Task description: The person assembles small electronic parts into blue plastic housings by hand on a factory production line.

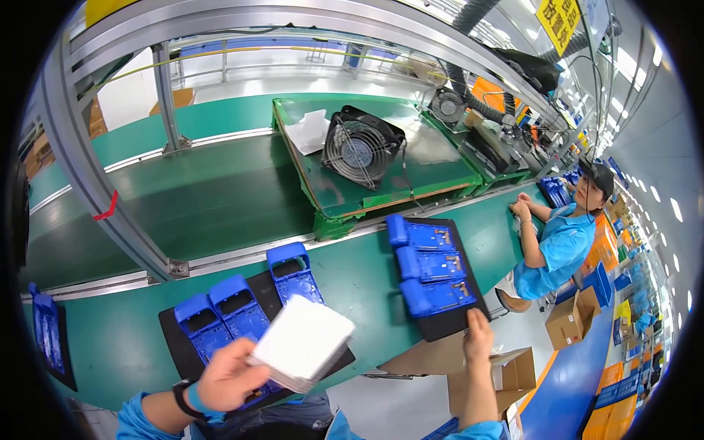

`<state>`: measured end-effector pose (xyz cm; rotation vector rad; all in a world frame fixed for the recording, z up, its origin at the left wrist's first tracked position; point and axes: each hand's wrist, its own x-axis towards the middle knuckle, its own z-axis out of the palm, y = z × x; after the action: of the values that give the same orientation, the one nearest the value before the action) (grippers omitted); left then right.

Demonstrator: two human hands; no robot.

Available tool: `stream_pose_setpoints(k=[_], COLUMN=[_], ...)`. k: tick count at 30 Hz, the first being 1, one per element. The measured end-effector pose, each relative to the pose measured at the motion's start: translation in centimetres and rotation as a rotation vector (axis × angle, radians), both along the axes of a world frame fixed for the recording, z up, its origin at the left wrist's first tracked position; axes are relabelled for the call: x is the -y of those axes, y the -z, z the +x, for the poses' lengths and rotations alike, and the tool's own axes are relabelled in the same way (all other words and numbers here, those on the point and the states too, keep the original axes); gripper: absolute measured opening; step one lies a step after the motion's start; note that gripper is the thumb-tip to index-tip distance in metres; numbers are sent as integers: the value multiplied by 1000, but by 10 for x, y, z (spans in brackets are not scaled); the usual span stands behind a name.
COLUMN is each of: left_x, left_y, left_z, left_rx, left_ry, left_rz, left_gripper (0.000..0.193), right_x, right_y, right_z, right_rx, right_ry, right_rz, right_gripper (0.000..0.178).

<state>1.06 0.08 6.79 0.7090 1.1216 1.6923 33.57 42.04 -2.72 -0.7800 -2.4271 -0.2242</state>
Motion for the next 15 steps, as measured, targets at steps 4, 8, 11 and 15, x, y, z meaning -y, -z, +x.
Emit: stream_pose_setpoints(k=[4, 8, 11, 15], left_x=[55, 91, 105, 101], left_y=[8, 31, 42, 49], left_z=[-14, -21, -16, -11], left_rx=[24, 5, 31, 30], left_ry=[-319, -491, -597, -602], left_rz=[-16, -29, -66, -16], left_gripper=[17, 15, 14, 15], right_x=[-94, -151, -152, -190], right_y=[16, 16, 6, 13], right_z=[31, 42, -3, 23], right_rx=[60, 99, 329, 465], right_ry=[96, 282, 538, 632], right_rz=[38, -33, -176, -110], right_gripper=[32, 32, 30, 25])
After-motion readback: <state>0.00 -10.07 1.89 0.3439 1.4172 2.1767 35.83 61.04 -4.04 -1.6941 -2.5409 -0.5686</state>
